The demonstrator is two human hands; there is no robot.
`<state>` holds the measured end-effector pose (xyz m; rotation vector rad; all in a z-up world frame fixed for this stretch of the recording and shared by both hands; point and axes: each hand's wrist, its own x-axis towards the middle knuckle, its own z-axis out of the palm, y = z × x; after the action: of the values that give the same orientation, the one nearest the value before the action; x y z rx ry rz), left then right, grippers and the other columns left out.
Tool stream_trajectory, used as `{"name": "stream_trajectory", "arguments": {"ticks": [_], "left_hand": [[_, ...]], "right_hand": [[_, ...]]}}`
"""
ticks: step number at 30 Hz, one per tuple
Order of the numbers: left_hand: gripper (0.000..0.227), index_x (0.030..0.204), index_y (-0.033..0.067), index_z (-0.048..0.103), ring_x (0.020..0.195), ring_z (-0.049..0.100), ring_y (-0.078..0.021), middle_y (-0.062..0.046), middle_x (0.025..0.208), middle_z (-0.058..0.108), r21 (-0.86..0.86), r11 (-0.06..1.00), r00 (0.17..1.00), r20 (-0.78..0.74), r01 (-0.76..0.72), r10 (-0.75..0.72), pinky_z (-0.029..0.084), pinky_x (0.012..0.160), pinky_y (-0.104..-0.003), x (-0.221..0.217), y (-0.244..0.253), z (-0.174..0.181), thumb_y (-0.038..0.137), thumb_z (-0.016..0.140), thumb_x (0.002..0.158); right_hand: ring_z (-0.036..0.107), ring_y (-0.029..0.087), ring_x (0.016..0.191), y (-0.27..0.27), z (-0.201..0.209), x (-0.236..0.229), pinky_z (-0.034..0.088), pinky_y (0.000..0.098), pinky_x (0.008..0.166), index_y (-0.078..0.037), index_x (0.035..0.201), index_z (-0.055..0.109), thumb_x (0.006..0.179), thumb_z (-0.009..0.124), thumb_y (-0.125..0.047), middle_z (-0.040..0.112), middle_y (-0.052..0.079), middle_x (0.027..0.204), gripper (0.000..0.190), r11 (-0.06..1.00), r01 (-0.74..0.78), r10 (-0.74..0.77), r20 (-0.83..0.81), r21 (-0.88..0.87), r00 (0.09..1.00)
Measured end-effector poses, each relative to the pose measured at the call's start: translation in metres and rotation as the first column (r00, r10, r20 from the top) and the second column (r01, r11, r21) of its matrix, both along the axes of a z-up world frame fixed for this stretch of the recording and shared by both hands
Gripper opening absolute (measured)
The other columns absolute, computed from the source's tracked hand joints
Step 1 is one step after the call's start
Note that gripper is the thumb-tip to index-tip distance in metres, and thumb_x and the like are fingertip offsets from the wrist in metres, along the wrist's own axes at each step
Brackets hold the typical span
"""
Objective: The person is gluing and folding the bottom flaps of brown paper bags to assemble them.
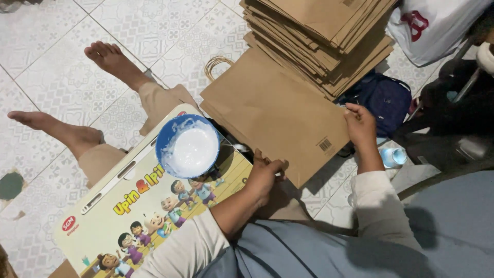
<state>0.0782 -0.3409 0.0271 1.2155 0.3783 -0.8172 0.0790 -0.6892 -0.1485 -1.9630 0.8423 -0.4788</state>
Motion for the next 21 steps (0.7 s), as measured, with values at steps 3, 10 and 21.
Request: {"name": "stream_trajectory", "arguments": {"ticks": [3, 10, 21], "left_hand": [[0.111, 0.161, 0.0004, -0.015, 0.107, 0.06, -0.0236, -0.019, 0.127, 0.041, 0.106, 0.994, 0.999, 0.036, 0.024, -0.028, 0.059, 0.079, -0.033, 0.017, -0.01, -0.015, 0.01, 0.07, 0.09], [0.113, 0.162, 0.0095, -0.018, 0.129, 0.053, -0.0504, -0.041, 0.152, 0.025, 0.135, 0.989, 0.998, 0.029, -0.061, 0.057, 0.059, 0.083, -0.057, 0.054, -0.025, -0.062, 0.015, 0.07, 0.092], [0.103, 0.161, 0.0005, -0.013, 0.153, 0.017, -0.0479, -0.034, 0.165, 0.013, 0.428, 0.904, 0.901, 0.395, -0.008, -0.179, 0.018, 0.127, -0.056, 0.04, -0.029, -0.016, 0.009, 0.061, 0.09]], "right_hand": [[0.069, 0.026, 0.096, 0.004, -0.002, 0.024, 0.055, 0.0409, 0.084, -0.018, 0.124, 0.076, 0.096, 0.074, -0.015, 0.072, 0.014, 0.107, 0.028, 0.996, -0.062, 0.066, 0.068, -0.058, 0.995], [0.066, 0.032, 0.119, 0.017, 0.028, 0.075, 0.053, 0.0446, 0.101, -0.01, 0.129, 0.071, 0.103, 0.069, -0.013, 0.068, 0.016, 0.127, 0.027, 0.988, -0.154, 0.156, 0.143, -0.024, 0.977], [0.038, 0.049, 0.141, 0.068, 0.035, 0.072, 0.026, 0.0685, 0.107, -0.014, 0.125, 0.077, 0.099, 0.08, -0.026, 0.048, 0.021, 0.155, 0.028, 0.534, -0.212, 0.317, -0.038, -0.818, 0.948]]}}
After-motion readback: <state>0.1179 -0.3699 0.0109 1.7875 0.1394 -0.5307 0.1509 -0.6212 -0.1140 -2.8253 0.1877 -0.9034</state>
